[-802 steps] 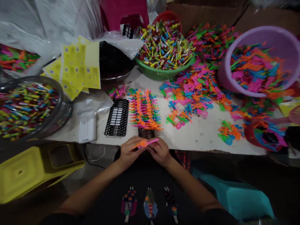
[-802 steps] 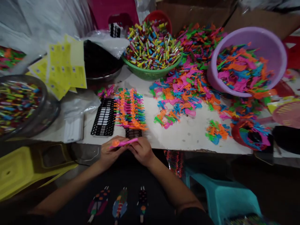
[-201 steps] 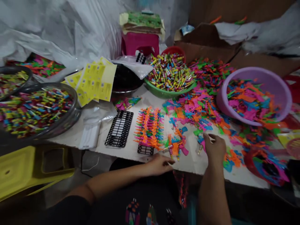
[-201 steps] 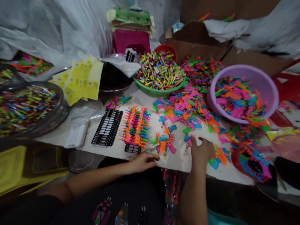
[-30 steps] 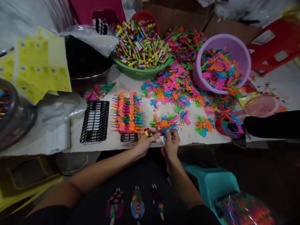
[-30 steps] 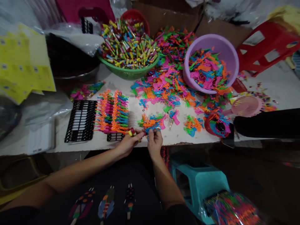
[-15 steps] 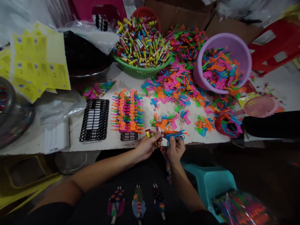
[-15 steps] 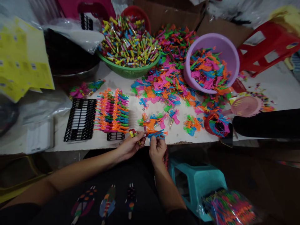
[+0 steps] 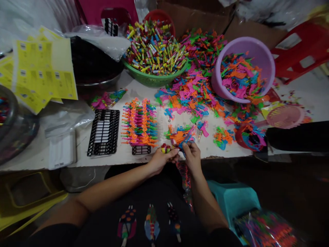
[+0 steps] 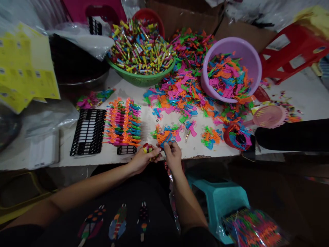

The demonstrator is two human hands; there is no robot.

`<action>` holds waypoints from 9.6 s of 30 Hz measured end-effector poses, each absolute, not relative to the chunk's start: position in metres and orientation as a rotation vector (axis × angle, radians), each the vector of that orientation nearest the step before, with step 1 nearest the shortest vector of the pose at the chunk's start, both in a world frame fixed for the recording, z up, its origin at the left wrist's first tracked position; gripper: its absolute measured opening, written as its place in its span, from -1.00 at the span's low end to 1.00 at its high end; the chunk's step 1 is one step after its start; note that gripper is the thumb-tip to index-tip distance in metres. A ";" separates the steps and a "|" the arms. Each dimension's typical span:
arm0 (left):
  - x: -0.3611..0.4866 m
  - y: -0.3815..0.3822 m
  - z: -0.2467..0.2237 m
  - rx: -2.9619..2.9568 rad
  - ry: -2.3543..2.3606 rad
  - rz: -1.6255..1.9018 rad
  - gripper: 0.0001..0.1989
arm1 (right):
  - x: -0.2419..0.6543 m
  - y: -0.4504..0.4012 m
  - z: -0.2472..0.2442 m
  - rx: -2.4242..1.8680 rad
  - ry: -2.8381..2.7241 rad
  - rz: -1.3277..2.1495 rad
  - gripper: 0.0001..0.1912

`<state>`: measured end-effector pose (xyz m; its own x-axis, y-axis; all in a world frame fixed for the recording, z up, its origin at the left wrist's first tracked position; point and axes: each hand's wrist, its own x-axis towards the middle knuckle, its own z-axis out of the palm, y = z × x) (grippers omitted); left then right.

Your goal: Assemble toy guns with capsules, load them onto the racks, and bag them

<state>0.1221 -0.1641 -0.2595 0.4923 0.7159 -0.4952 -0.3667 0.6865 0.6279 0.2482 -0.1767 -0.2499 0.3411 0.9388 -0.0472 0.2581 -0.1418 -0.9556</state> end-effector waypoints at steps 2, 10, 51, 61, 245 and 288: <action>0.122 -0.163 -0.266 0.556 0.932 0.709 -0.63 | 0.268 -0.160 -0.248 -1.824 -1.306 0.859 -0.65; 0.114 -0.158 -0.288 0.700 1.067 0.600 -0.67 | 0.283 -0.041 -0.266 -2.211 -1.785 0.217 -0.64; 0.119 -0.167 -0.263 0.906 1.014 0.817 -0.69 | 0.249 -0.163 -0.249 -1.565 -0.899 0.954 -0.59; 0.117 -0.166 -0.268 1.066 1.070 0.901 -0.79 | 0.241 -0.171 -0.242 -1.660 -0.954 0.836 -0.60; -0.029 -0.199 -0.270 1.750 1.347 1.097 -0.88 | 0.247 -0.167 -0.291 -2.188 -1.705 0.628 -0.72; -0.028 -0.185 -0.317 1.585 1.317 1.368 -0.89 | 0.189 -0.170 -0.336 -1.229 -2.176 0.530 -0.59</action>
